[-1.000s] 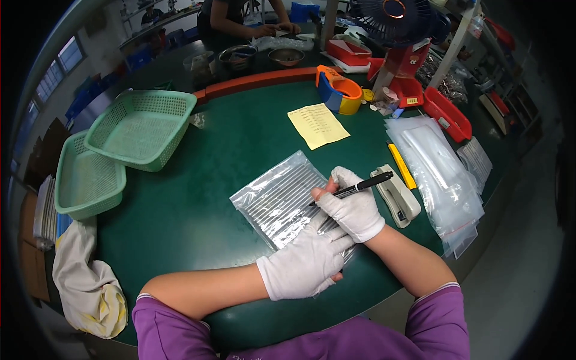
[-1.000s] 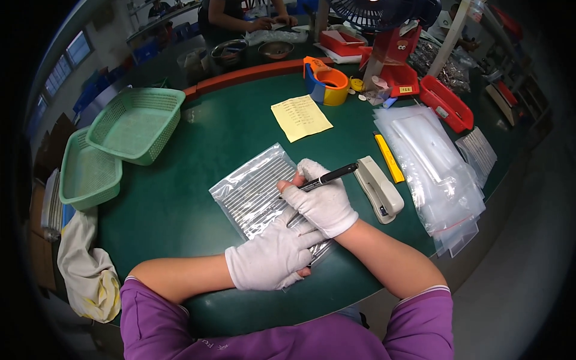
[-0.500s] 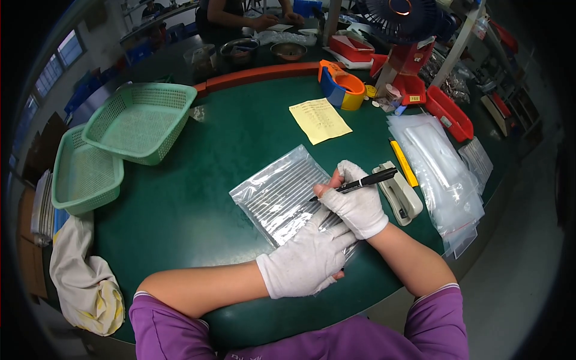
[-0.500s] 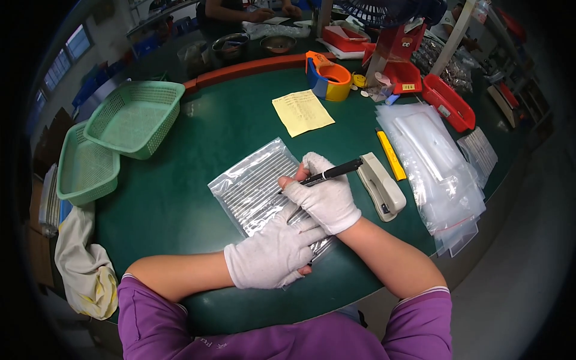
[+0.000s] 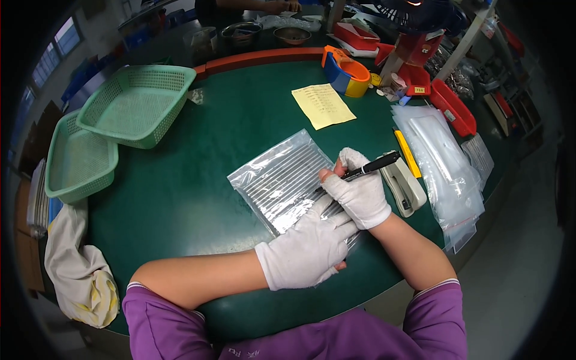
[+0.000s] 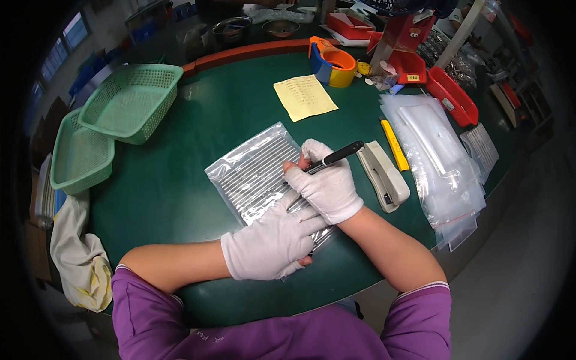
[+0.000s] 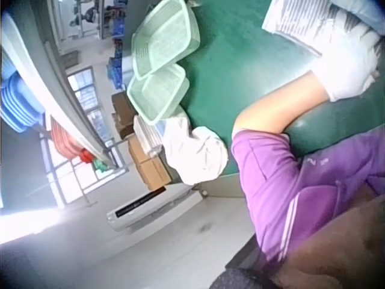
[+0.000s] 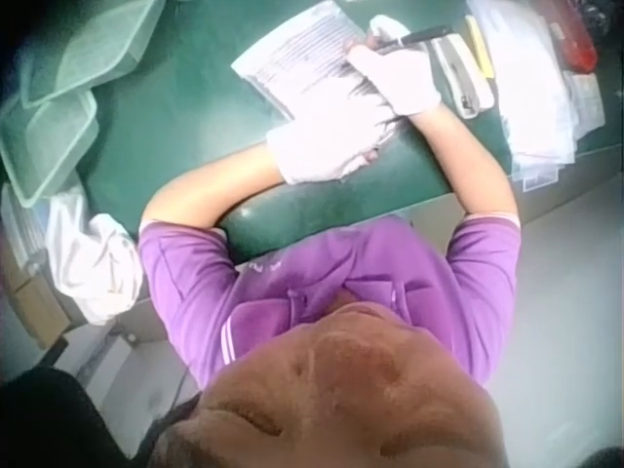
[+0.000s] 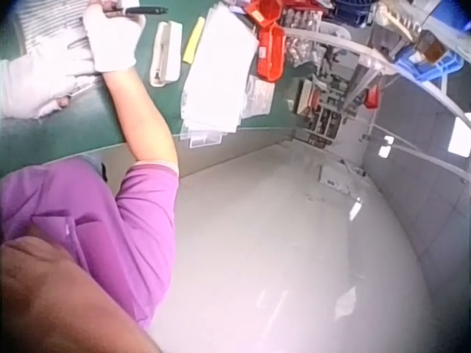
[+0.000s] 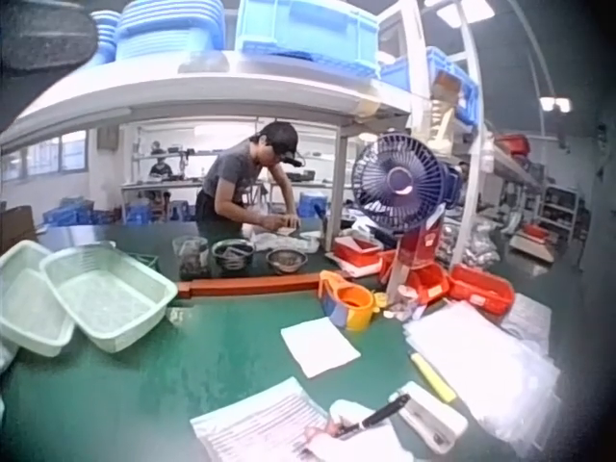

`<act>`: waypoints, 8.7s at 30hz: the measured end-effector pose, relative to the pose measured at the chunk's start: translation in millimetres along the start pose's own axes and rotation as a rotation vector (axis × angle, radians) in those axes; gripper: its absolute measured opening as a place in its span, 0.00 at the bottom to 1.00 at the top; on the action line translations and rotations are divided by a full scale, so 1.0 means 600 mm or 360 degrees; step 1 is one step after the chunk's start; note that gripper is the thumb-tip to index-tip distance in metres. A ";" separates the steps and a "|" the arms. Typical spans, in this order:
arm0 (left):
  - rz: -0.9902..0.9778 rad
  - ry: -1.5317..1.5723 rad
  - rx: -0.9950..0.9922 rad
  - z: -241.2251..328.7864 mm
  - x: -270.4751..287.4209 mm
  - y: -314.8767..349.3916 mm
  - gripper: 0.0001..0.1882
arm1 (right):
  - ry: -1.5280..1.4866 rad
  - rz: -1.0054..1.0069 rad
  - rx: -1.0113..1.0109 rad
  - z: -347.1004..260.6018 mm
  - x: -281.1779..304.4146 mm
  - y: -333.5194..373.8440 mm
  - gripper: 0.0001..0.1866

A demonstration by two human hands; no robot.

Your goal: Packaging bundles of metal rods into plastic bags, labeling them with a marker, and placing them into a cardboard box.

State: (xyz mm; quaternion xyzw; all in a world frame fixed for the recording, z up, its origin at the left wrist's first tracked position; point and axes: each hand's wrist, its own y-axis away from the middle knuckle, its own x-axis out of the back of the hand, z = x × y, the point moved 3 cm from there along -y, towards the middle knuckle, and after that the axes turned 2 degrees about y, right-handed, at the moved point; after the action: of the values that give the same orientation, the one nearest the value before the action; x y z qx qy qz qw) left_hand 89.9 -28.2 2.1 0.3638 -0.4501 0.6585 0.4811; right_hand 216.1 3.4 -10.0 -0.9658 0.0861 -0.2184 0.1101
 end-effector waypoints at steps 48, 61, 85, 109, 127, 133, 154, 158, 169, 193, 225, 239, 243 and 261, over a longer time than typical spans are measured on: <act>-0.0042 -0.0078 0.0054 0.000 -0.009 0.004 0.13 | -0.0001 0.0006 -0.0026 -0.006 -0.008 0.000 0.16; -0.0016 -0.0022 0.0043 -0.001 -0.008 0.003 0.14 | 0.0013 0.0076 0.0011 -0.003 -0.007 -0.001 0.16; -0.0055 -0.0028 0.0042 0.001 -0.005 0.002 0.13 | 0.0075 0.0103 0.0083 -0.001 -0.005 -0.002 0.15; 0.0003 -0.0191 -0.0004 0.018 -0.013 0.008 0.15 | -0.0084 -0.0066 -0.0019 -0.004 0.003 0.014 0.16; 0.0011 -0.0210 0.0129 0.024 -0.017 0.012 0.15 | -0.0096 -0.0155 -0.0061 -0.003 -0.008 0.016 0.16; 0.0061 -0.0249 0.0120 0.024 -0.018 0.013 0.14 | -0.0076 -0.0134 -0.0047 -0.002 -0.008 0.017 0.17; 0.0056 -0.0271 0.0106 0.024 -0.019 0.012 0.13 | -0.0085 -0.0072 -0.0006 -0.004 -0.007 0.013 0.13; 0.0025 -0.0258 0.0112 0.023 -0.023 0.013 0.13 | -0.0050 -0.0039 0.0019 -0.007 -0.011 0.014 0.12; -0.0010 -0.0243 0.0114 0.023 -0.020 0.012 0.13 | 0.0021 -0.0044 0.0062 -0.008 -0.008 0.013 0.14; -0.0008 -0.0217 0.0111 0.025 -0.018 0.013 0.16 | -0.0203 0.0080 -0.0083 0.002 0.002 0.008 0.16; 0.0071 -0.0192 0.0077 0.018 -0.015 0.011 0.16 | -0.0021 0.0065 0.0057 -0.002 0.001 0.007 0.12; 0.0544 0.1854 0.0531 0.011 -0.029 0.038 0.14 | -0.1064 -0.0018 0.0164 -0.020 0.058 0.017 0.17; 0.0499 0.2395 0.0955 0.004 -0.026 0.037 0.11 | -0.0859 -0.0097 0.0212 -0.018 0.049 0.023 0.18; 0.0386 0.2485 0.1080 0.005 -0.025 0.038 0.11 | -0.0557 -0.0730 0.0053 -0.048 0.043 0.023 0.18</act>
State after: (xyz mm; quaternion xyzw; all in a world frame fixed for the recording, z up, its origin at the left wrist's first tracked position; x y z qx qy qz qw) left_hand 72.0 -38.9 -16.2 -0.1198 0.1954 0.8659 0.4445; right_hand 224.6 -20.7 22.4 -0.9811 -0.1585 -0.0690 0.0869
